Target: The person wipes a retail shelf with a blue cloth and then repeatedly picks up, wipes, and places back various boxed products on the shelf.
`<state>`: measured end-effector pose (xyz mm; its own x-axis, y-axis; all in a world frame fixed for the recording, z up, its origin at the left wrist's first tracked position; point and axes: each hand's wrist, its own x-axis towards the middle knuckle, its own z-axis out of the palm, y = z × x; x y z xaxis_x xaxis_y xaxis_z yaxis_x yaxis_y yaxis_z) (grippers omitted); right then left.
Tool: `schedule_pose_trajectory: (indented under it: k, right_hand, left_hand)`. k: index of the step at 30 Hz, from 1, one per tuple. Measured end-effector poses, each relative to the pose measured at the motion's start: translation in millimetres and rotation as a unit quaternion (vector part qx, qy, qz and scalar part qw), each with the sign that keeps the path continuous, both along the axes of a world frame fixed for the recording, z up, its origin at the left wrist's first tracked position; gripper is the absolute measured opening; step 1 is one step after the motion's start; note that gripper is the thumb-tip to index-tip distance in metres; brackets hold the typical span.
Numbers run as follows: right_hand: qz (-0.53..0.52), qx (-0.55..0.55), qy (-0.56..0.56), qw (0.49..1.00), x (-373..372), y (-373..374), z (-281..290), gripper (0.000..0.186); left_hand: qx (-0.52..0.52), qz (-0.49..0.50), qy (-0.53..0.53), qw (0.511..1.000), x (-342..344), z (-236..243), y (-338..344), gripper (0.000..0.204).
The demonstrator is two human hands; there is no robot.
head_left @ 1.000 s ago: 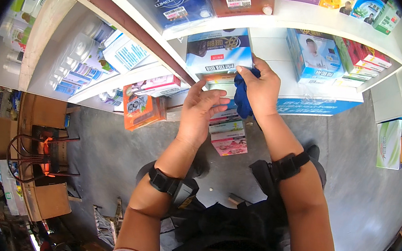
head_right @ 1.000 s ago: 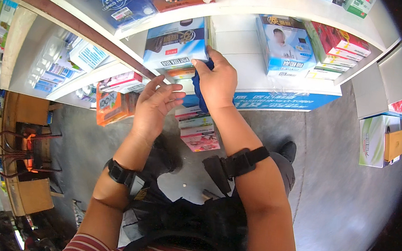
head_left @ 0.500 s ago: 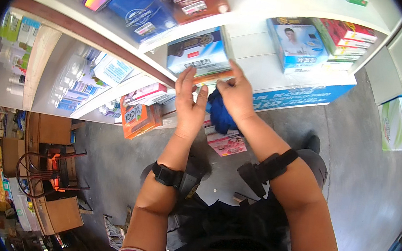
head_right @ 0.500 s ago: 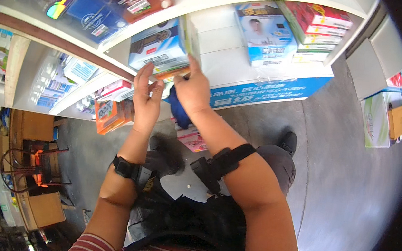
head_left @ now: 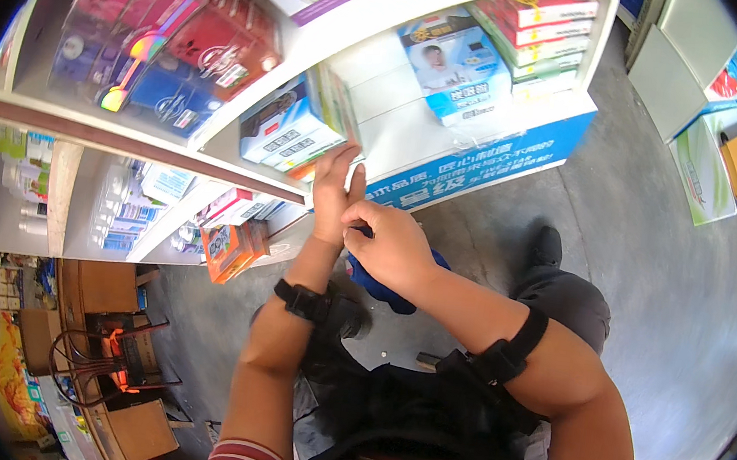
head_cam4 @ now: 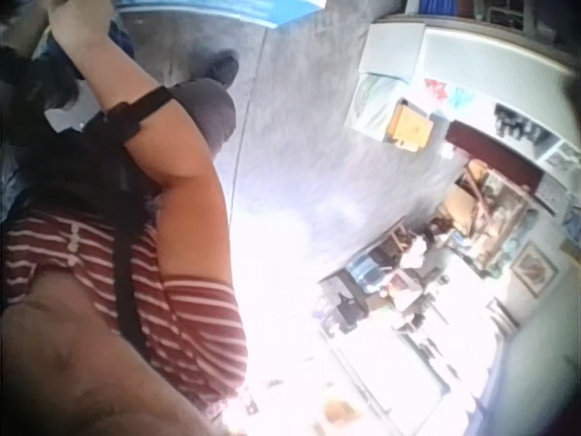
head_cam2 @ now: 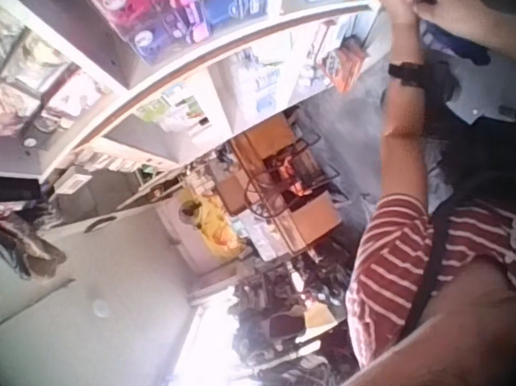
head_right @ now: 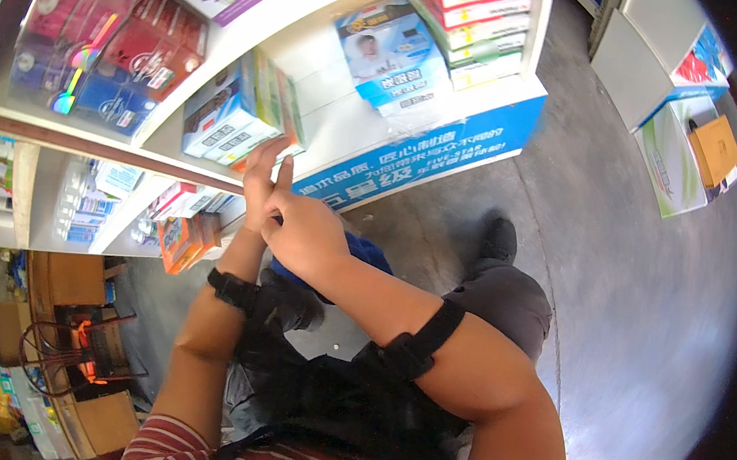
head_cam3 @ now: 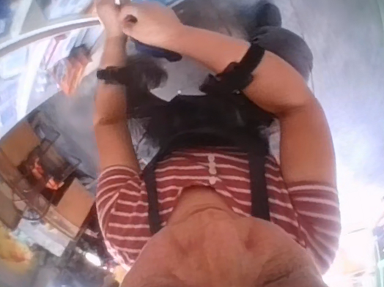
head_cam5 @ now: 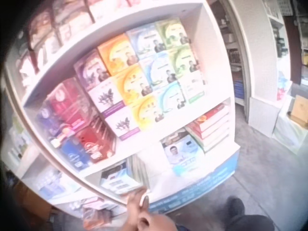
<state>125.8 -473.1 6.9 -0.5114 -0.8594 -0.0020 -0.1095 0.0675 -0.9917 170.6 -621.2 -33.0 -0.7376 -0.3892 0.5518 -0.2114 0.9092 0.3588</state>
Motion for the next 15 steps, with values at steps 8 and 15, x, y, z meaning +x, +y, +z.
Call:
schedule_pose_trajectory:
  k: [8,15]
  right_hand:
    - [-0.062,0.002,0.031,0.998,-29.5,36.6,9.2,0.015]
    - [-0.047,0.034,-0.003,0.998,-38.9,42.7,23.1,0.015]
  left_hand:
    - [-0.315,0.154,-0.505,0.789,-106.6,28.2,-36.0,0.046]
    - [-0.336,0.23,-0.644,0.647,-120.1,19.6,-57.6,0.097]
